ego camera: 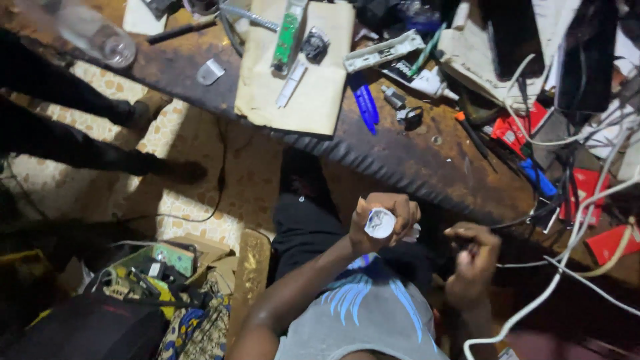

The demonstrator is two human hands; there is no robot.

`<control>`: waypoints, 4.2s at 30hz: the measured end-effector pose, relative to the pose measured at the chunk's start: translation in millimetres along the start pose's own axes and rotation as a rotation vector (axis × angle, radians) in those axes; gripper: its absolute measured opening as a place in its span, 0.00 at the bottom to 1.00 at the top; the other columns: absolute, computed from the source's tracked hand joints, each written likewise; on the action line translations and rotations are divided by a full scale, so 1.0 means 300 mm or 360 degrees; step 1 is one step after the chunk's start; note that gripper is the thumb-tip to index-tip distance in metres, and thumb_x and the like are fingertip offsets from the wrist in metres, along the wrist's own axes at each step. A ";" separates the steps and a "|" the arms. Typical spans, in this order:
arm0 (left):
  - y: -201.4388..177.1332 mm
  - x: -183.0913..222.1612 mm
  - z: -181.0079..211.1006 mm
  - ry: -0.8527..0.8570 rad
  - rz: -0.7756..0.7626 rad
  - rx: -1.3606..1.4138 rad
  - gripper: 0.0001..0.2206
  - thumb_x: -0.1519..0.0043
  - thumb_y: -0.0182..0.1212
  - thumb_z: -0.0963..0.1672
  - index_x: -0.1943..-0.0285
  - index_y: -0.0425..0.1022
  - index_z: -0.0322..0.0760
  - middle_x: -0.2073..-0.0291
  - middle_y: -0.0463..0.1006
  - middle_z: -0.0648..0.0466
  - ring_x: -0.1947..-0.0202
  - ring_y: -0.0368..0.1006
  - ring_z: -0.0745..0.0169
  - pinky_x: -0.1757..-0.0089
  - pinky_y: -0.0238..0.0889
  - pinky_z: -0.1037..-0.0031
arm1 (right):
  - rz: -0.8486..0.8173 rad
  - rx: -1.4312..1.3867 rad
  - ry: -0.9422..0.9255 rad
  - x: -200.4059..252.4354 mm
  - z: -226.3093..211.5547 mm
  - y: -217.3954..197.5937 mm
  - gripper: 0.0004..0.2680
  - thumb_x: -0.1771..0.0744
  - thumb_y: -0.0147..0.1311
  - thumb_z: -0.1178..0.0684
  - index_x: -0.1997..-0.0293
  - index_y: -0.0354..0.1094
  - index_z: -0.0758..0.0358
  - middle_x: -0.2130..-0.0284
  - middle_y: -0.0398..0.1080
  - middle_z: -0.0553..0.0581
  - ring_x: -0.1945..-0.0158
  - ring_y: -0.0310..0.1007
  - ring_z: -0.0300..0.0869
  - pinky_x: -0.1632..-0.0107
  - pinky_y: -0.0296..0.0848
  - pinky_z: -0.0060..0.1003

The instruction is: The person is disassembling and inspecting a small electronic device, possibly a hair clipper, using a screwdriver on a cluttered workbench.

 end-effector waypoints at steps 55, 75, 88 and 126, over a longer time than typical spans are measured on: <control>-0.310 -0.245 0.090 -0.0626 0.0520 0.0284 0.22 0.45 0.53 0.48 0.50 0.53 0.27 0.83 0.58 0.55 0.88 0.56 0.70 0.82 0.55 0.82 | -0.0315 0.0772 0.0521 -0.637 0.018 0.026 0.11 0.39 0.56 0.58 0.55 0.64 0.66 0.71 0.67 0.54 0.67 0.64 0.38 0.59 0.61 0.31; -0.364 -0.124 0.081 -0.0497 0.0730 -0.0406 0.19 0.44 0.48 0.51 0.62 0.58 0.29 0.92 0.62 0.51 0.91 0.65 0.64 0.83 0.59 0.81 | -0.0382 0.1101 0.0510 -0.643 -0.017 0.295 0.06 0.38 0.55 0.49 0.62 0.66 0.50 0.73 0.71 0.57 0.66 0.71 0.50 0.65 0.69 0.41; -0.231 -0.227 0.081 -0.0879 0.0609 -0.0287 0.33 0.46 0.48 0.53 0.34 0.43 0.39 0.87 0.63 0.57 0.89 0.60 0.74 0.83 0.55 0.87 | -0.0403 0.0657 0.0181 -0.507 -0.025 0.210 0.13 0.39 0.52 0.62 0.51 0.60 0.68 0.56 0.66 0.60 0.58 0.65 0.46 0.52 0.62 0.36; -0.230 -0.386 -0.023 -0.0996 0.0334 -0.0255 0.31 0.44 0.45 0.52 0.33 0.38 0.42 0.41 0.58 0.42 0.87 0.66 0.71 0.84 0.61 0.84 | -0.0158 0.0379 0.0919 -0.517 0.036 -0.045 0.14 0.41 0.53 0.66 0.53 0.61 0.70 0.66 0.65 0.56 0.62 0.66 0.35 0.57 0.67 0.26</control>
Point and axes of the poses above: each hand's wrist, its own x-axis away from the middle knuckle, its own y-axis out of the palm, z = x × y, the point moved 2 cm from there along -x, towards the middle knuckle
